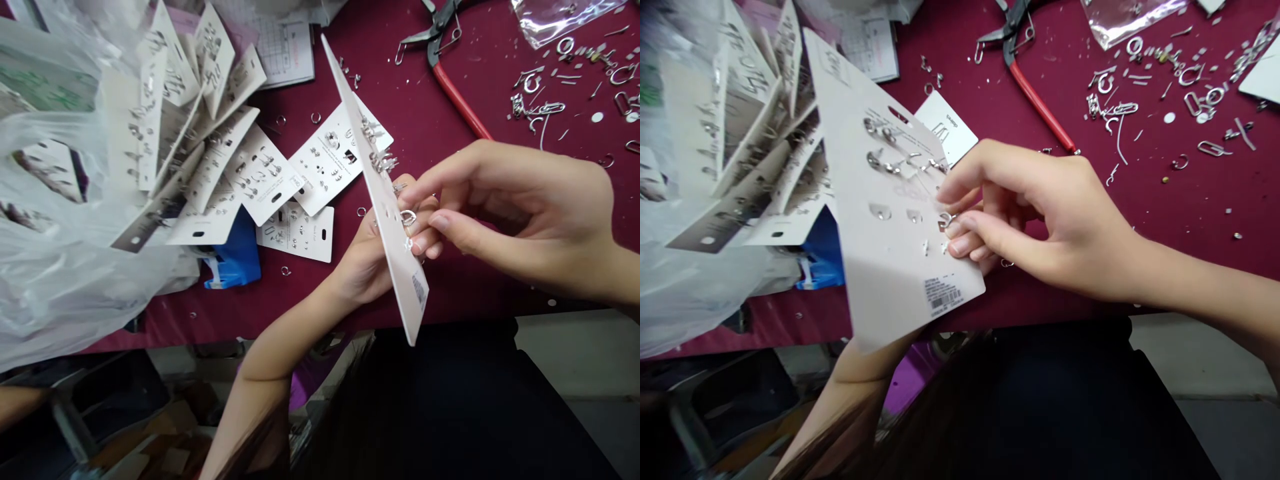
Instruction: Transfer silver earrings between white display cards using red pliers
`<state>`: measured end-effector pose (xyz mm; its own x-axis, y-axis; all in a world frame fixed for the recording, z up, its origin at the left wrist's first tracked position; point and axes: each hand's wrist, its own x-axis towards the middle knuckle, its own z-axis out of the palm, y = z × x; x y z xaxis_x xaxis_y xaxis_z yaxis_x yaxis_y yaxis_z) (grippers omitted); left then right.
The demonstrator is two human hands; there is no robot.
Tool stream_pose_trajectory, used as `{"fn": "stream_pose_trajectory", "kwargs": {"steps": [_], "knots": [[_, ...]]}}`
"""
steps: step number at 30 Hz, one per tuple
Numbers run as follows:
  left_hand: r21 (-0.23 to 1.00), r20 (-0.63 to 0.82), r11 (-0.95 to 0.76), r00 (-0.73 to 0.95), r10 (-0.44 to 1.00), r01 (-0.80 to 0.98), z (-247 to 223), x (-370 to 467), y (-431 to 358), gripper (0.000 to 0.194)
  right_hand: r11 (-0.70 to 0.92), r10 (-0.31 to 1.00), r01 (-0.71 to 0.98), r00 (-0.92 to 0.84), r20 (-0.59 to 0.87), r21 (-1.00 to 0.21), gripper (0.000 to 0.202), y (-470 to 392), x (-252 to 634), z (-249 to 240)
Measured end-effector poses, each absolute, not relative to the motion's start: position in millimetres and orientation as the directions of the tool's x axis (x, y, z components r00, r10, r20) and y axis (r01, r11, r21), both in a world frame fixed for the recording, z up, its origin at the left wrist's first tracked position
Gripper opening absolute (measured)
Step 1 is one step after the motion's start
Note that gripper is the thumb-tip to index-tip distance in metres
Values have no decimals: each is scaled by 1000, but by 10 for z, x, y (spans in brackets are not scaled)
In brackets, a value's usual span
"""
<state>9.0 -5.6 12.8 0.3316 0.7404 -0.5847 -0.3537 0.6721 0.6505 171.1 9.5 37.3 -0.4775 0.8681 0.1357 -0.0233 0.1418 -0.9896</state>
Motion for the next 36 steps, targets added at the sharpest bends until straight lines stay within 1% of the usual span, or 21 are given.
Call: {"fn": "stream_pose_trajectory", "kwargs": {"steps": [3,6,8,11,14,16,18,20,23,24,26,29,33,36], "knots": [[610,-466,620,409,785,-493,185,82,-16,48,214,913,88,-372,167,-973,11,169,1720,357],[503,-343,579,467,815,-641,212,65,13,54,293,932,150,-267,247,-944,13,242,1720,334],[458,-340,585,476,811,-670,213,54,15,52,318,925,165,-272,267,-934,14,262,1718,321],[423,-372,613,489,789,-667,209,42,0,46,336,906,188,-331,263,-923,10,249,1714,304],[370,-317,627,541,779,-686,199,32,-12,45,360,893,191,-354,278,-913,4,215,1707,299],[370,-268,620,560,784,-691,181,26,-14,45,360,886,156,-367,285,-920,5,193,1701,312],[422,-220,592,556,801,-686,147,21,-20,44,325,872,64,-408,272,-944,6,173,1693,336],[503,-149,527,532,833,-684,99,14,-33,40,308,852,3,-446,274,-951,5,156,1688,365],[656,-33,397,501,865,-642,24,-1,-60,26,374,830,67,-468,302,-925,1,137,1689,404],[707,-16,359,494,870,-609,7,-6,-66,23,405,822,94,-473,317,-910,4,132,1692,416],[785,-9,301,476,879,-541,-7,-15,-65,25,429,806,121,-498,319,-895,6,117,1698,438],[833,-5,259,462,887,-489,26,-16,-32,38,413,814,139,-500,296,-900,9,84,1704,468],[878,27,181,425,905,-442,127,-15,28,45,378,851,182,-455,263,-908,12,56,1714,489],[906,64,113,395,916,-409,184,-24,38,44,448,809,217,-510,291,-867,10,62,1736,498]]}}
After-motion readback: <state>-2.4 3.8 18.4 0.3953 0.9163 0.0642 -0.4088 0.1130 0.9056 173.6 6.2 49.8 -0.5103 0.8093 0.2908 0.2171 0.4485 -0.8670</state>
